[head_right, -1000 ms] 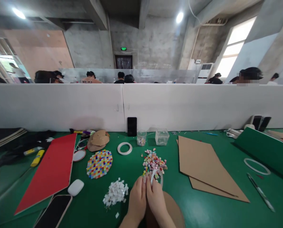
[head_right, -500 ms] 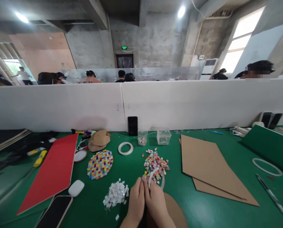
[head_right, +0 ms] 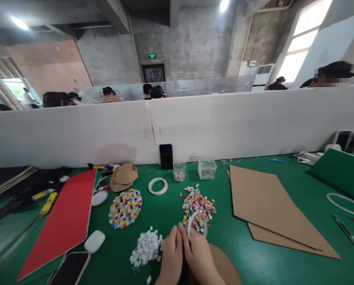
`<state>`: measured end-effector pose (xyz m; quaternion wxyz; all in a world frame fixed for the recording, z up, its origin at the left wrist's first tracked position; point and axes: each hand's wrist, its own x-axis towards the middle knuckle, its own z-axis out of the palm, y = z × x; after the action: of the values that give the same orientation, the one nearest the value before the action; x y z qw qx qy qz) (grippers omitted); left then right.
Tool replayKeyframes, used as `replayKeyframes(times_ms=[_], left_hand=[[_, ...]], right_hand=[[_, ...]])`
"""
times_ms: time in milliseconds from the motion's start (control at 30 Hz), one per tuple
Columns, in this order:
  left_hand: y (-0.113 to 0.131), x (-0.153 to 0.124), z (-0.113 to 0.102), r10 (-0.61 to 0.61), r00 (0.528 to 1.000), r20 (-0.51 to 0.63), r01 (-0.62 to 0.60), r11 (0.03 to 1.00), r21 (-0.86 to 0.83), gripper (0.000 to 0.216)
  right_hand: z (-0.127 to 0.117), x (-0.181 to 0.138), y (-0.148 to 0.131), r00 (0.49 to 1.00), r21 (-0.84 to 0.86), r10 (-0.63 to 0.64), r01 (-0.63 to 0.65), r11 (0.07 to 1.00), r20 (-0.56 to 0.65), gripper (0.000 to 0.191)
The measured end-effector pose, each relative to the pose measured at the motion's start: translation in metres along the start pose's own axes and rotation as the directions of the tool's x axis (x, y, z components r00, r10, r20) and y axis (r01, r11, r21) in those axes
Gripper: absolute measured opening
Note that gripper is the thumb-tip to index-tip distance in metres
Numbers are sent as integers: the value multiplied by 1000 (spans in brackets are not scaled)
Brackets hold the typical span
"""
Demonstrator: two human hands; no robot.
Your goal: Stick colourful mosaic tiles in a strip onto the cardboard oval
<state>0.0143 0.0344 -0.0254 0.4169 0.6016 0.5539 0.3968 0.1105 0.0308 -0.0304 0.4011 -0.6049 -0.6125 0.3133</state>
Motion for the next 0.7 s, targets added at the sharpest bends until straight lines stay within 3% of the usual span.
replayKeyframes(times_ms=[167, 300, 600, 700], left_hand=[[0, 0, 1, -24, 999, 33, 26, 995, -92, 48], [-3, 0, 4, -116, 993, 27, 118, 982, -145, 54], [-15, 1, 9, -240, 970, 30, 242, 958, -153, 62], [-13, 3, 7, -199, 979, 34, 202, 973, -115, 55]], right_hand=[[4, -4, 5, 993, 1, 49, -50, 999, -110, 50], [5, -4, 6, 986, 32, 19, -14, 999, -165, 49], [6, -4, 7, 980, 126, 37, -12, 992, -196, 45], [7, -4, 9, 985, 111, 48, -30, 993, -168, 45]])
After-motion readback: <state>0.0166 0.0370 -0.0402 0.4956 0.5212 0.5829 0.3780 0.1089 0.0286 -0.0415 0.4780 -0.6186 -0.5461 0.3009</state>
